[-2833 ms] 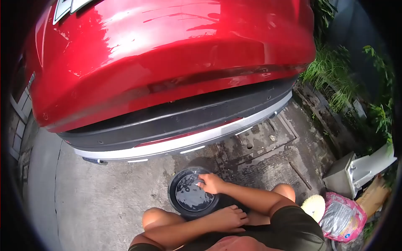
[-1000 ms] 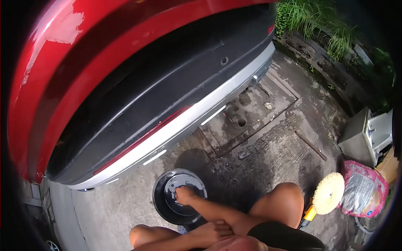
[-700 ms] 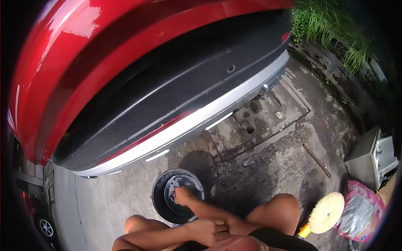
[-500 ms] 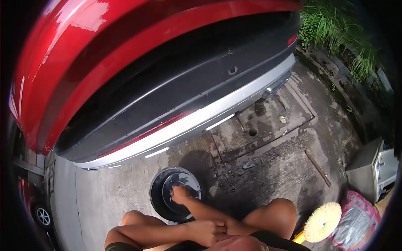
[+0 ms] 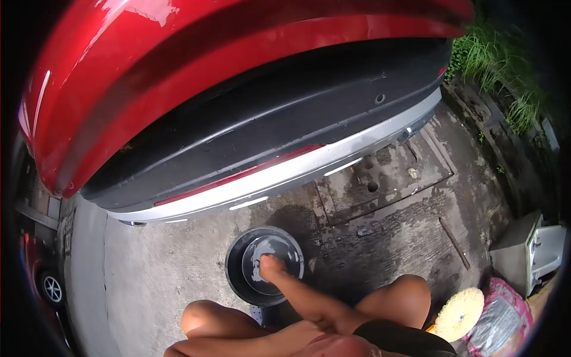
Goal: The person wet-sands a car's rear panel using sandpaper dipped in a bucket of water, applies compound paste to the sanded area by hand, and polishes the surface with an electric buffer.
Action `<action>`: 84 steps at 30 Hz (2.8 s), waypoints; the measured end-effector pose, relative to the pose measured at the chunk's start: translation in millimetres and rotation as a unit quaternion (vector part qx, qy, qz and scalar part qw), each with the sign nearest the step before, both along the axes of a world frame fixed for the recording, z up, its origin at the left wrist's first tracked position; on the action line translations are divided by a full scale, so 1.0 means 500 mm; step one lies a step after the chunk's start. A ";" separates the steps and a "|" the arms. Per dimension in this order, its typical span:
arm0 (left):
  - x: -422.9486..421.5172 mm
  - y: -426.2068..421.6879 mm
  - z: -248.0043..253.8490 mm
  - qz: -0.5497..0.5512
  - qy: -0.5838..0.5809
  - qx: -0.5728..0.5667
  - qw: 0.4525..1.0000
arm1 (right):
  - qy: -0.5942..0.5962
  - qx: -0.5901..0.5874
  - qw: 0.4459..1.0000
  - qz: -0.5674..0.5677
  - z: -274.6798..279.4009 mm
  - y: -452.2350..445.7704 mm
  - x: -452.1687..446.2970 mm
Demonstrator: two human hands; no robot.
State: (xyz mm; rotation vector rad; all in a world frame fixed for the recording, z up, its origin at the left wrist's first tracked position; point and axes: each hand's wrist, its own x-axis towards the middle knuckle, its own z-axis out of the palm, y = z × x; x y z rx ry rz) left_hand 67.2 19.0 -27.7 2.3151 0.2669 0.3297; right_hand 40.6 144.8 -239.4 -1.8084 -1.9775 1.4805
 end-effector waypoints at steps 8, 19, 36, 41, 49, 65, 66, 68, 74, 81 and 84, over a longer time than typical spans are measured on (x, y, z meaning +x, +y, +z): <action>-0.074 0.048 -0.009 -0.222 0.015 0.061 0.973 | -0.058 0.075 0.995 0.034 0.068 0.038 0.025; -0.151 0.058 0.048 -0.204 0.031 0.145 0.968 | 0.085 0.242 0.962 -0.088 0.199 0.069 -0.001; -0.115 0.069 0.090 -0.154 -0.080 0.281 0.944 | 0.305 0.789 0.448 -0.288 0.836 0.293 0.252; -0.113 0.074 0.074 -0.156 -0.095 0.286 0.941 | 0.282 0.817 0.426 -0.267 0.847 0.304 0.246; -0.107 0.094 0.082 -0.178 -0.065 0.263 0.946 | 0.252 0.855 0.389 -0.233 0.862 0.316 0.262; -0.077 0.110 0.070 -0.175 -0.057 0.195 0.963 | 0.224 0.754 0.477 -0.392 0.875 0.289 0.374; -0.076 0.111 0.071 -0.176 -0.051 0.191 0.964 | 0.240 0.765 0.468 -0.373 0.872 0.295 0.392; -0.072 0.112 0.075 -0.181 -0.040 0.183 0.965 | 0.239 0.777 0.455 -0.364 0.872 0.307 0.418; -0.068 0.114 0.069 -0.193 -0.027 0.194 0.961 | 0.292 0.744 0.464 -0.382 0.867 0.251 0.468; -0.081 0.096 0.033 -0.221 0.003 0.111 0.969 | 0.413 0.660 0.473 -0.413 0.717 0.215 0.437; -0.078 0.098 0.038 -0.234 0.011 0.090 0.968 | 0.404 0.667 0.496 -0.383 0.691 0.229 0.412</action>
